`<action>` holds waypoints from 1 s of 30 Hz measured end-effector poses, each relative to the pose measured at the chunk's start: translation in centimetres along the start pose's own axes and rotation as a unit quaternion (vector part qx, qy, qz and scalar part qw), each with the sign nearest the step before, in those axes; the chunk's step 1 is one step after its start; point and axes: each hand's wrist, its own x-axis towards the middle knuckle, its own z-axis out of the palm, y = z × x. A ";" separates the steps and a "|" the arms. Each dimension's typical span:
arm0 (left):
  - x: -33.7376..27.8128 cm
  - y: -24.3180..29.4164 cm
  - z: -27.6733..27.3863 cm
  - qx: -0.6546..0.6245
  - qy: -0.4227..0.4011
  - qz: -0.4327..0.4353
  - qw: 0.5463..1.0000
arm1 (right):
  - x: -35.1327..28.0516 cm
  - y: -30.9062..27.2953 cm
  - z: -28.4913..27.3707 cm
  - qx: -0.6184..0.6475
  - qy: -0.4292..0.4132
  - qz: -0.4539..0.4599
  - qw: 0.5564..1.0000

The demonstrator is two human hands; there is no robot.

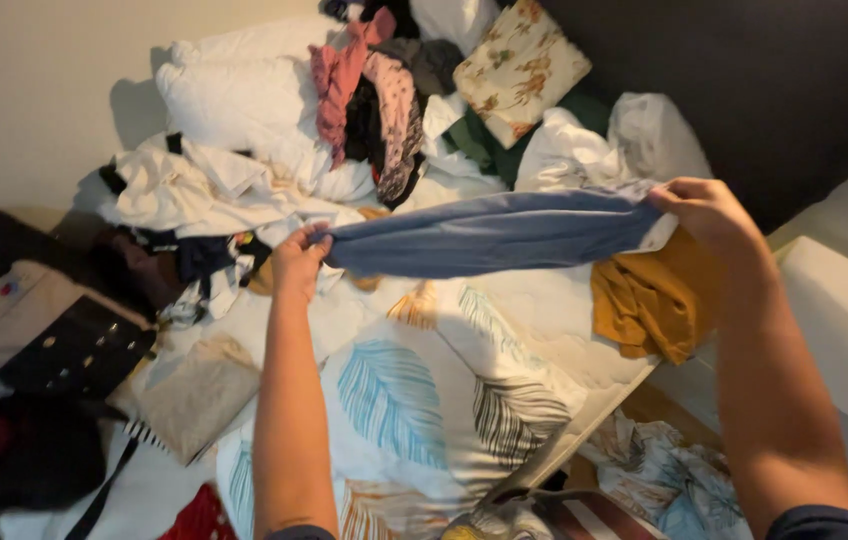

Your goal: The person folds several items of clothing on a bed, including a red patterned top, a striped shirt, a beige top, a red long-sleeved shirt, and a pair of blue pants. The person smooths each item and folds it into a neat stack on the bed.

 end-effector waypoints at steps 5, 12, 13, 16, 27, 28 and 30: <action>-1.8 1.4 -4.5 0.008 0.016 -0.012 1.000 | 2.8 2.8 6.6 -0.111 -0.033 -0.026 0.993; -12.5 0.3 -9.3 0.197 0.128 0.054 0.971 | 1.3 10.7 16.6 0.413 -0.051 -0.260 0.871; -14.0 -2.5 -10.4 0.195 0.124 0.059 0.971 | -1.0 10.7 17.2 0.412 -0.047 -0.264 0.871; -20.4 -13.9 -15.2 0.148 0.110 -0.026 0.982 | -7.8 18.4 23.2 0.227 0.036 -0.092 0.969; -29.5 -22.9 -11.5 0.420 0.212 -0.091 0.878 | -17.3 25.1 31.0 0.237 -0.067 0.321 0.914; -29.0 -24.5 -11.9 0.421 0.217 -0.094 0.876 | -16.9 24.6 31.3 0.236 -0.072 0.322 0.914; -29.0 -28.2 -12.6 0.486 0.245 -0.036 0.838 | -17.0 24.1 31.6 0.317 -0.086 0.249 0.911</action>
